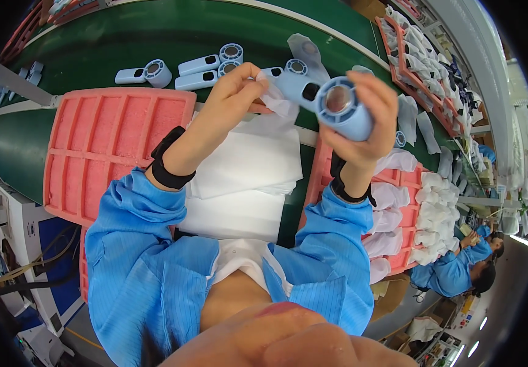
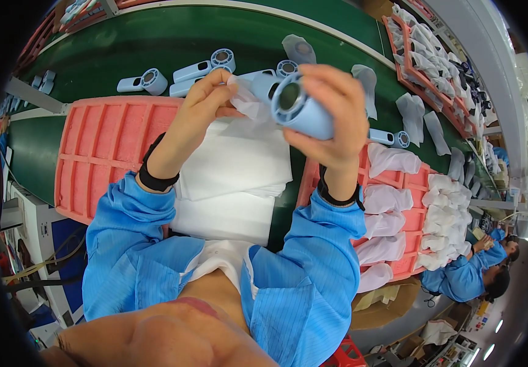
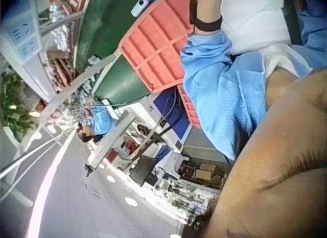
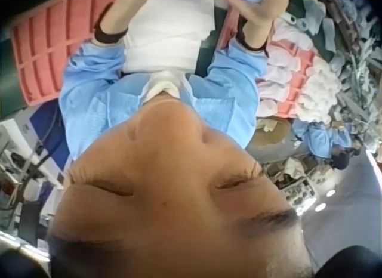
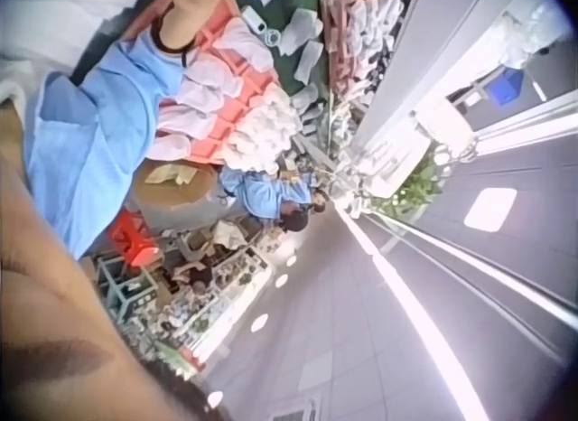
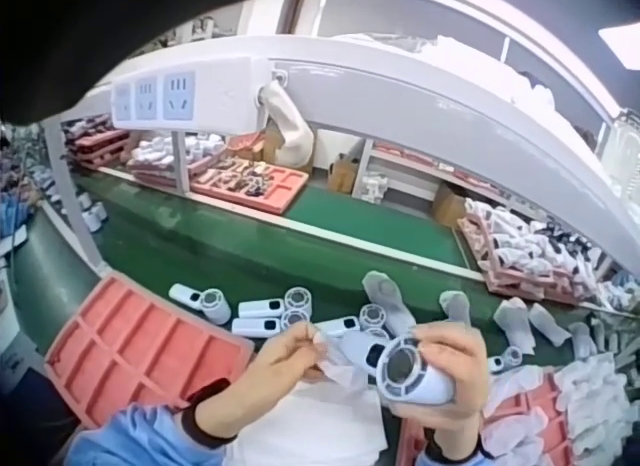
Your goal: The person wraps handheld fans in protective bags by hand, occasionally setting a fan aside to pick up a different one. They also pick up a purple fan, press its buttons, and place it back on the conveyor belt before returning to wrapping the blue fans.
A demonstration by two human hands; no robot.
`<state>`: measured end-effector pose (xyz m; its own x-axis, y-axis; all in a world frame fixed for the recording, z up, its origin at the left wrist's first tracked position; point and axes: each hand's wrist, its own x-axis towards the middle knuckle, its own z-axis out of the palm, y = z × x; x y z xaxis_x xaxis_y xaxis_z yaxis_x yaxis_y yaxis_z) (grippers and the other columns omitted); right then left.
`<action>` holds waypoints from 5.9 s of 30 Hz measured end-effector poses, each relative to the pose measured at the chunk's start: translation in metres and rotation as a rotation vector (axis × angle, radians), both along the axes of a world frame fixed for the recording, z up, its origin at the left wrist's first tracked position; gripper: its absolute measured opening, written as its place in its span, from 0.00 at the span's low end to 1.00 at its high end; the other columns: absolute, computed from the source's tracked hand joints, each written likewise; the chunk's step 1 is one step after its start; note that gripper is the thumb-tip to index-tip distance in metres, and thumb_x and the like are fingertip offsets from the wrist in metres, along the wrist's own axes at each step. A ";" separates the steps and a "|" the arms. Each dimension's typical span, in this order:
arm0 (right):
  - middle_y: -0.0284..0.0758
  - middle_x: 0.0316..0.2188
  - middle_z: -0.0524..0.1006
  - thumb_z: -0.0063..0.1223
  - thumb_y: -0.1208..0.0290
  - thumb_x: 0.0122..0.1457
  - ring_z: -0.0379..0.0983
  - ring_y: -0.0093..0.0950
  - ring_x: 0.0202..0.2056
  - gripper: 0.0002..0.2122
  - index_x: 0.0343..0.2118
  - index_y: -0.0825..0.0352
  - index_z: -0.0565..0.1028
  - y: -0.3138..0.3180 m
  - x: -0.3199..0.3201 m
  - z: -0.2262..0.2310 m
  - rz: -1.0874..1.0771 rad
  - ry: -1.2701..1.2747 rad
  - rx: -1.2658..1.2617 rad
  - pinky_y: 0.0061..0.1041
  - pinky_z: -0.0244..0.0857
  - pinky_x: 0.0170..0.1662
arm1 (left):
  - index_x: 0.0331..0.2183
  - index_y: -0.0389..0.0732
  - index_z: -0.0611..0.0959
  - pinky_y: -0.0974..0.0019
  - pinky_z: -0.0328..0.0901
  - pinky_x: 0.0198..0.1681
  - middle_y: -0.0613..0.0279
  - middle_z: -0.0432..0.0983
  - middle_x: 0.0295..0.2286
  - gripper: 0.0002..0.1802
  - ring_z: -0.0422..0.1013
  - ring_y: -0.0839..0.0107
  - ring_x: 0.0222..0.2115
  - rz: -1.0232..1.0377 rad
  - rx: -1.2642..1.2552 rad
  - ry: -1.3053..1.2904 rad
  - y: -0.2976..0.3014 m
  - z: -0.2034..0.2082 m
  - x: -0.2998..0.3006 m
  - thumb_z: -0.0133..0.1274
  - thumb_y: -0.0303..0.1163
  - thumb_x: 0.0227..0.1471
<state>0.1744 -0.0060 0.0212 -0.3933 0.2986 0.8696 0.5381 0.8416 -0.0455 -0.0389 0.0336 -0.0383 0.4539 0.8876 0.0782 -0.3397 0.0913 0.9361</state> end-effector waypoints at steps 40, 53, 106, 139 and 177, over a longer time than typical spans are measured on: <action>0.49 0.45 0.66 0.64 0.76 0.40 0.64 0.46 0.45 0.39 0.56 0.75 0.57 0.041 -0.054 -0.054 -0.035 -0.055 -0.407 0.35 0.62 0.48 | 0.34 0.36 0.81 0.70 0.64 0.25 0.58 0.72 0.26 0.11 0.69 0.66 0.25 0.554 0.971 0.475 -0.029 0.004 0.005 0.56 0.18 0.42; 0.42 0.49 0.67 0.63 0.71 0.44 0.65 0.36 0.49 0.31 0.51 0.73 0.62 0.000 -0.088 -0.025 0.064 0.471 -0.876 0.31 0.58 0.52 | 0.45 0.42 0.75 0.64 0.67 0.37 0.54 0.68 0.40 0.27 0.69 0.58 0.40 0.485 0.907 0.601 -0.015 0.031 -0.042 0.60 0.24 0.38; 0.43 0.42 0.76 0.52 0.61 0.51 0.72 0.38 0.48 0.16 0.39 0.65 0.78 0.006 0.464 -0.175 -1.826 -0.601 -1.140 0.39 0.65 0.48 | 0.25 0.42 0.76 0.61 0.64 0.27 0.61 0.68 0.25 0.10 0.68 0.62 0.29 0.125 1.039 1.019 -0.036 -0.103 0.121 0.60 0.34 0.40; 0.32 0.30 0.76 0.64 0.69 0.41 0.72 0.23 0.35 0.25 0.46 0.64 0.72 -0.031 0.107 -0.104 -0.773 0.067 -0.884 0.22 0.67 0.41 | 0.27 0.39 0.80 0.76 0.53 0.20 0.71 0.71 0.20 0.08 0.55 0.83 0.16 -0.180 0.452 0.505 0.003 -0.026 -0.010 0.60 0.33 0.44; 0.40 0.40 0.73 0.68 0.75 0.31 0.71 0.32 0.39 0.29 0.44 0.70 0.72 -0.033 0.017 0.022 -0.276 0.374 -0.435 0.29 0.65 0.43 | 0.31 0.38 0.76 0.73 0.66 0.36 0.65 0.75 0.30 0.08 0.71 0.78 0.33 0.031 0.314 0.101 0.012 0.015 -0.027 0.51 0.33 0.55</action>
<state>0.1916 -0.0388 0.0436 0.0556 0.7022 0.7098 0.6142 0.5365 -0.5788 -0.0658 0.0451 -0.0228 0.4468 0.8406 0.3062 -0.2422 -0.2159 0.9459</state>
